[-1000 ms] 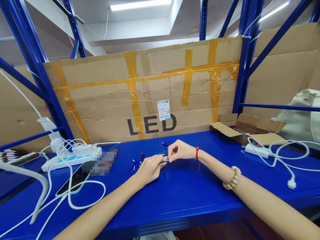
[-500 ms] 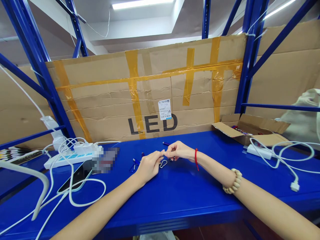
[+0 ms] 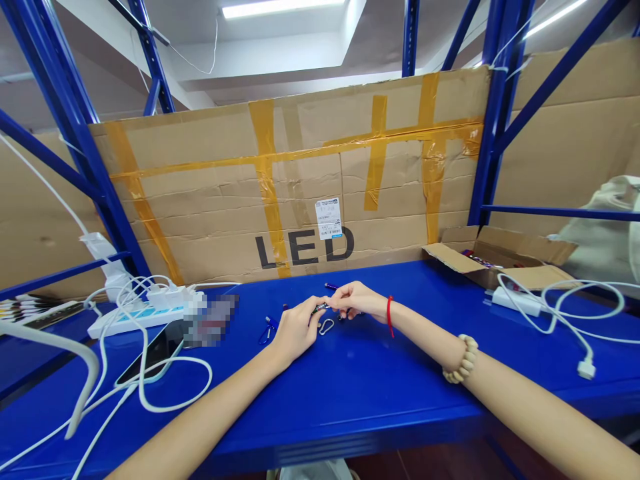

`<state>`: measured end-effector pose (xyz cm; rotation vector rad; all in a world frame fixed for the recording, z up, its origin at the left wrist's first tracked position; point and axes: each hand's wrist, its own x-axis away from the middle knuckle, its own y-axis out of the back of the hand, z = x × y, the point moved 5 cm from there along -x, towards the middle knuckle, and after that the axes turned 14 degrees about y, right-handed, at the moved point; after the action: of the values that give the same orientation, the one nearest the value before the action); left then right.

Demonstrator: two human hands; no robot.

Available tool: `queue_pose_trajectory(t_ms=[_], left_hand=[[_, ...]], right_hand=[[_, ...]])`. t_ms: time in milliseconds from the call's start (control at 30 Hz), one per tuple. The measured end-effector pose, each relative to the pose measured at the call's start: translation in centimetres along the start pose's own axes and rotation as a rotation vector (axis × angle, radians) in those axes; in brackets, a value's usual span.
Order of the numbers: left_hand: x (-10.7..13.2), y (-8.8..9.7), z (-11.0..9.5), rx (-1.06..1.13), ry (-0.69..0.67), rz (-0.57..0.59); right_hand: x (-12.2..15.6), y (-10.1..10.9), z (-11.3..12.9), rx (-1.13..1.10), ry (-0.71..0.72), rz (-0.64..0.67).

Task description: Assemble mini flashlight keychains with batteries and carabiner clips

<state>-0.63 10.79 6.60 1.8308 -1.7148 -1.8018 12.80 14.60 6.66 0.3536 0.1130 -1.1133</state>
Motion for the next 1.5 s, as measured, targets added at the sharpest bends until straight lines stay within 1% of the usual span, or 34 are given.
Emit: queue_pose_trajectory(t_ms=[133, 233, 367, 567, 733, 900, 967, 1067, 1167, 1267, 1367, 1500], left_hand=[[-0.1, 0.2, 0.0, -0.043, -0.018, -0.011], [-0.3, 0.4, -0.1, -0.049, 0.018, 0.001], [-0.7, 0.5, -0.2, -0.101, 0.078, 0.040], [-0.9, 0.1, -0.2, -0.231, 0.083, 0.134], [-1.0, 0.1, 0.1, -0.248, 0.114, 0.134], [-1.0, -0.3, 0.5, -0.269, 0.155, 0.203], [-1.0, -0.4, 0.7, -0.274, 0.160, 0.220], [-1.1, -0.6, 1.0, -0.280, 0.171, 0.211], [-1.1, -0.6, 1.1, -0.267, 0.190, 0.194], [-1.1, -0.6, 1.2, -0.260, 0.211, 0.204], [-1.1, -0.7, 1.2, -0.278, 0.218, 0.233], [-1.0, -0.8, 1.0, -0.296, 0.199, 0.269]], right_hand=[[-0.1, 0.1, 0.0, 0.035, 0.029, 0.016], [-0.4, 0.3, 0.0, 0.075, 0.077, 0.014], [-0.6, 0.6, -0.2, 0.113, 0.097, -0.013], [-0.7, 1.0, -0.1, 0.177, 0.095, -0.015], [-0.7, 1.2, 0.2, 0.183, 0.138, -0.009], [-1.1, 1.5, -0.2, 0.236, 0.184, -0.050], [-1.4, 1.6, -0.3, 0.286, 0.235, -0.074], [-1.4, 1.7, -0.2, 0.400, 0.307, -0.089], [-1.0, 1.7, 0.7, 0.636, 0.376, -0.102], [-0.4, 1.5, 2.0, 0.854, 0.472, -0.103], [-0.2, 1.0, 2.7, 0.954, 0.539, -0.057], [-0.4, 0.4, 2.5, 1.045, 0.578, 0.049]])
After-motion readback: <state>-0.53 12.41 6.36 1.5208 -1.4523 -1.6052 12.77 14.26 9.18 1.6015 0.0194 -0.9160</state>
